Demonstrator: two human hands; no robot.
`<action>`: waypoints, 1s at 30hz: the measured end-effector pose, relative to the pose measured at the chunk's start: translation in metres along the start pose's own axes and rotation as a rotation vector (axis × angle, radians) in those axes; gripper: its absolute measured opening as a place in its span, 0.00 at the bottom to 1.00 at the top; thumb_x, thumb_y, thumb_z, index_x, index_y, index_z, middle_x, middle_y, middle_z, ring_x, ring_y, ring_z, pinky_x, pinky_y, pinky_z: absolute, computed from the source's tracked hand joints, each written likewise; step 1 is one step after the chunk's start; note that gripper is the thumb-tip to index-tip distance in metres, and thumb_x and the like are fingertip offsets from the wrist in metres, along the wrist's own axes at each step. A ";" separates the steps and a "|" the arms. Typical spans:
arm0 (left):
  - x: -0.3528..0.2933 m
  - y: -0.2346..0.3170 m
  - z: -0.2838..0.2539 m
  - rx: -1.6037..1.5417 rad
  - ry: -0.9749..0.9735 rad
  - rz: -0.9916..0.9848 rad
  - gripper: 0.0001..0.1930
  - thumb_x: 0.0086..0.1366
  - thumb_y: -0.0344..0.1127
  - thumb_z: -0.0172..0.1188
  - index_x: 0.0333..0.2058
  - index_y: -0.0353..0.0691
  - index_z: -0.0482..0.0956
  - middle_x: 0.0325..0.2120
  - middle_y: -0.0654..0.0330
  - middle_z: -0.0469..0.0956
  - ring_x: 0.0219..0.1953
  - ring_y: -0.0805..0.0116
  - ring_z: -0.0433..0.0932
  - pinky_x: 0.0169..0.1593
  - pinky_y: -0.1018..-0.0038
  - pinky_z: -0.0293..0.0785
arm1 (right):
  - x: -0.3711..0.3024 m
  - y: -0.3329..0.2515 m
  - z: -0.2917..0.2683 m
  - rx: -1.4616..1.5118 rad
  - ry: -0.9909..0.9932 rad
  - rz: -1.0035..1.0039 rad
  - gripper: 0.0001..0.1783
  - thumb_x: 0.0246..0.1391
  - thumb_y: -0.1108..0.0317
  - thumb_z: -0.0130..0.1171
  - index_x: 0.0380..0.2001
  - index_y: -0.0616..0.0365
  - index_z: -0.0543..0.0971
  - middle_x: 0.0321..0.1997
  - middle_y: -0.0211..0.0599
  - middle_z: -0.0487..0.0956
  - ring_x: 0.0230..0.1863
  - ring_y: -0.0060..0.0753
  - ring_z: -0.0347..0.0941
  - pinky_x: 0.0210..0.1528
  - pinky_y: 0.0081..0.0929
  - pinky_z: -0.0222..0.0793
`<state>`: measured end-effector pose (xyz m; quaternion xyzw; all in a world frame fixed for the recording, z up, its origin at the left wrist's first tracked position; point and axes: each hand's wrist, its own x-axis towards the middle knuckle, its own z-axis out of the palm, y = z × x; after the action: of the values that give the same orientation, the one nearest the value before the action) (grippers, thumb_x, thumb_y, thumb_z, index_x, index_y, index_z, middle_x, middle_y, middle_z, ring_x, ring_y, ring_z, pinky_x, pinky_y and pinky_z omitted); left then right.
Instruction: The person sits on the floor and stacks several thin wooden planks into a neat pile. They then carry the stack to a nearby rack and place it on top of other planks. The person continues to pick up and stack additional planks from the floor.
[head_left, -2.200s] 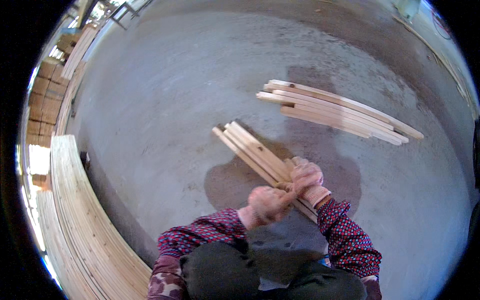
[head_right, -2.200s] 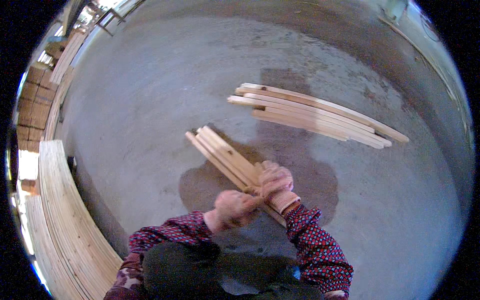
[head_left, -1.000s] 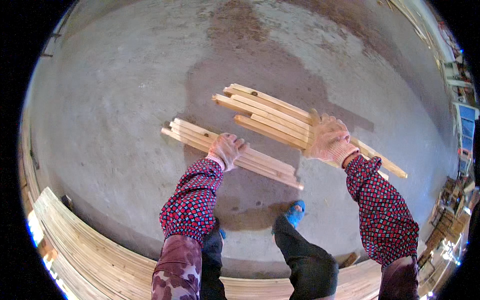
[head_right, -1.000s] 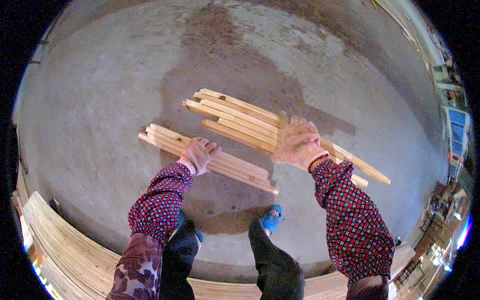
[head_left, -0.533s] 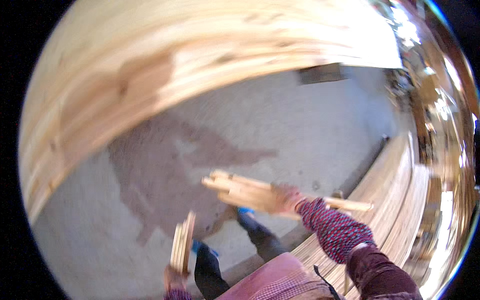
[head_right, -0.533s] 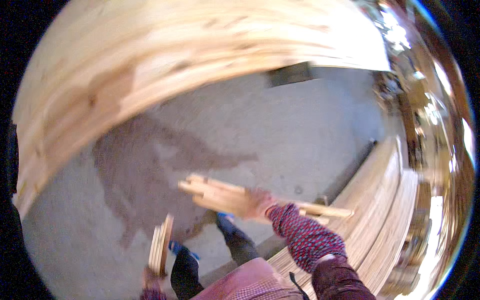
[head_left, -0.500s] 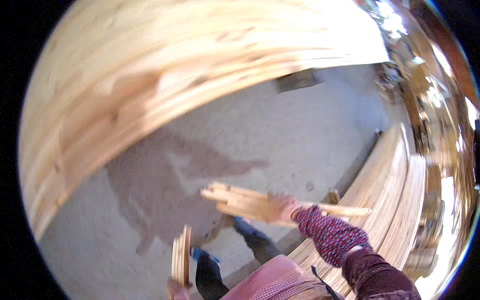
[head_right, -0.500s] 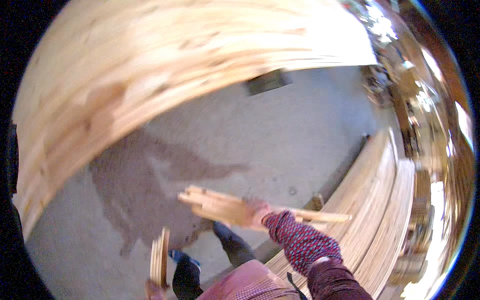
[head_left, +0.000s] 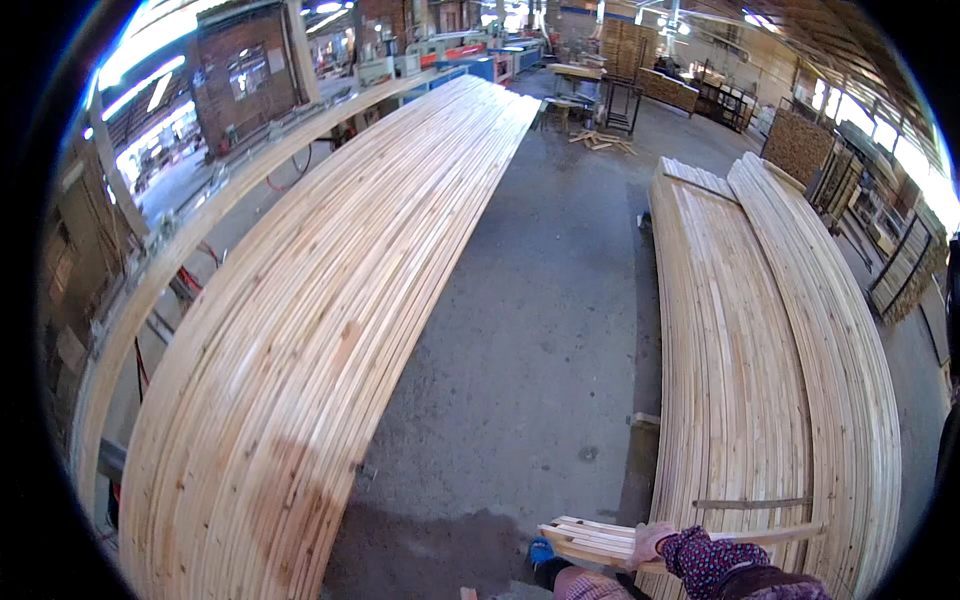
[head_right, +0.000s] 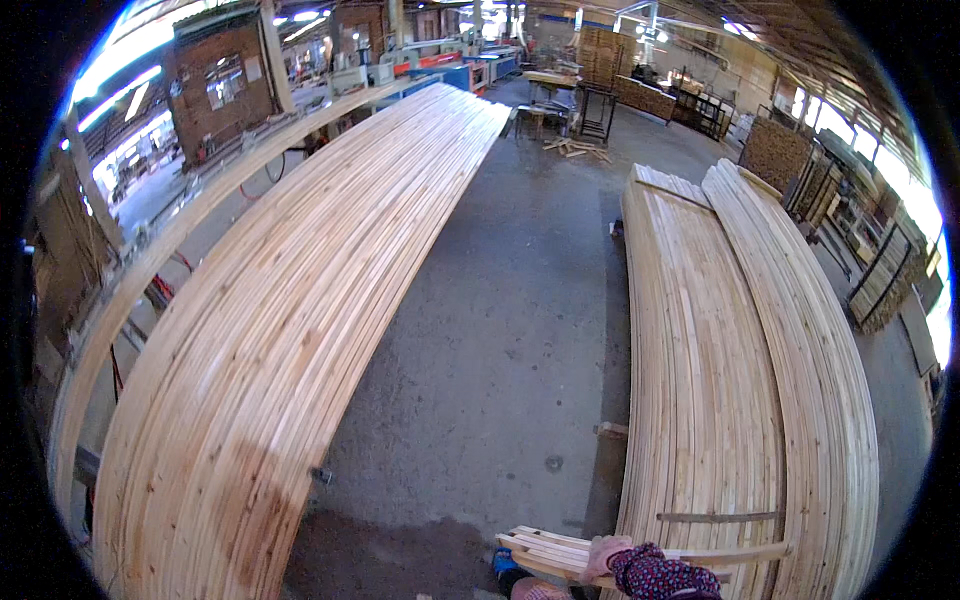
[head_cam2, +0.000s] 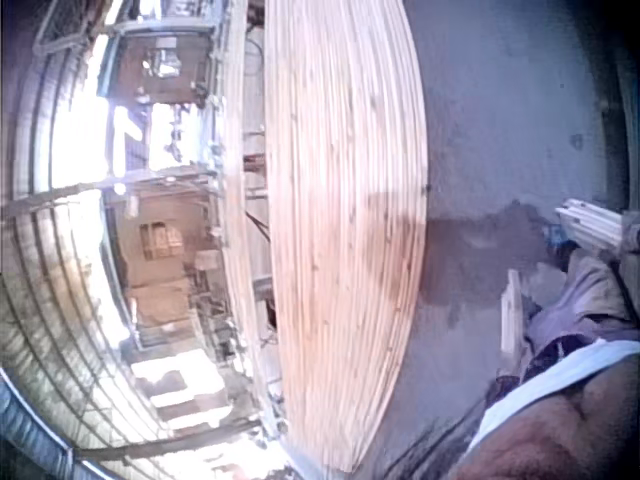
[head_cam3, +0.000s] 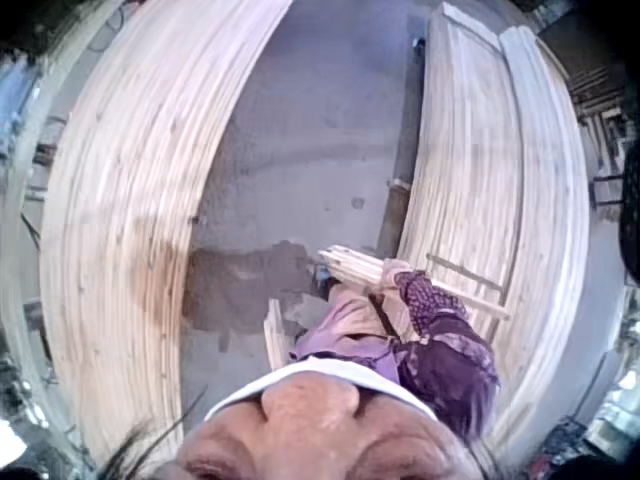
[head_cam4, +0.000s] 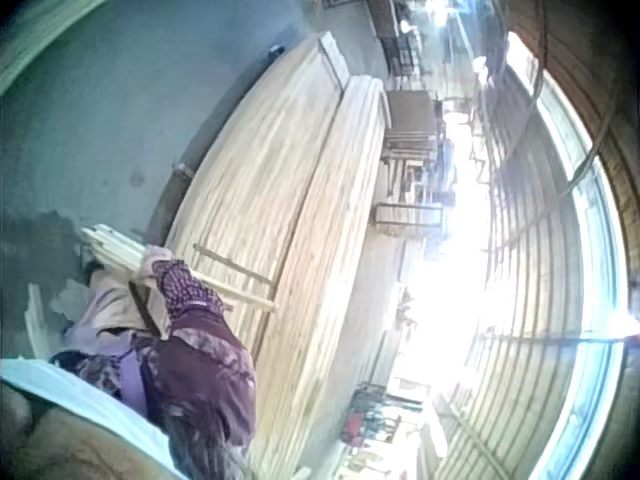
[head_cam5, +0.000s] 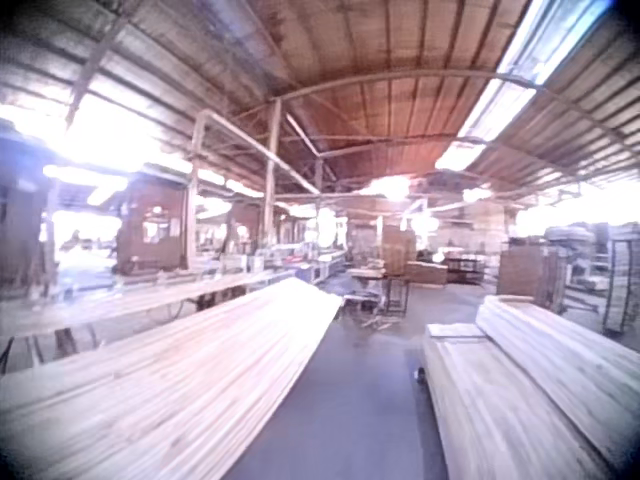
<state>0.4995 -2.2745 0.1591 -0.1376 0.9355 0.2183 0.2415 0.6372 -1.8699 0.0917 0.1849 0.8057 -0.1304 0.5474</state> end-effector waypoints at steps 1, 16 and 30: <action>0.000 0.022 -0.004 0.008 0.003 0.010 0.30 0.49 0.48 0.75 0.45 0.35 0.76 0.41 0.42 0.81 0.38 0.50 0.84 0.37 0.59 0.81 | -0.003 0.020 -0.013 0.049 -0.043 -0.041 0.53 0.31 0.31 0.71 0.55 0.62 0.78 0.54 0.49 0.82 0.56 0.45 0.79 0.56 0.43 0.74; 0.175 0.295 -0.003 0.161 -0.083 0.152 0.40 0.38 0.54 0.80 0.46 0.35 0.73 0.46 0.44 0.78 0.50 0.49 0.79 0.50 0.56 0.76 | 0.065 0.134 -0.182 0.497 0.007 0.296 0.56 0.32 0.31 0.69 0.63 0.54 0.73 0.57 0.46 0.80 0.57 0.45 0.78 0.58 0.39 0.73; 0.437 0.807 0.034 0.548 -0.064 0.509 0.46 0.40 0.62 0.77 0.54 0.41 0.71 0.54 0.50 0.75 0.59 0.50 0.74 0.60 0.58 0.73 | 0.132 0.241 -0.494 0.955 -0.209 0.421 0.48 0.49 0.50 0.68 0.72 0.41 0.60 0.74 0.45 0.61 0.74 0.58 0.53 0.69 0.37 0.63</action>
<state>-0.1500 -1.6252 0.1850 0.1759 0.9554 0.0173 0.2366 0.2874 -1.4287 0.1483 0.5571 0.5432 -0.3877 0.4942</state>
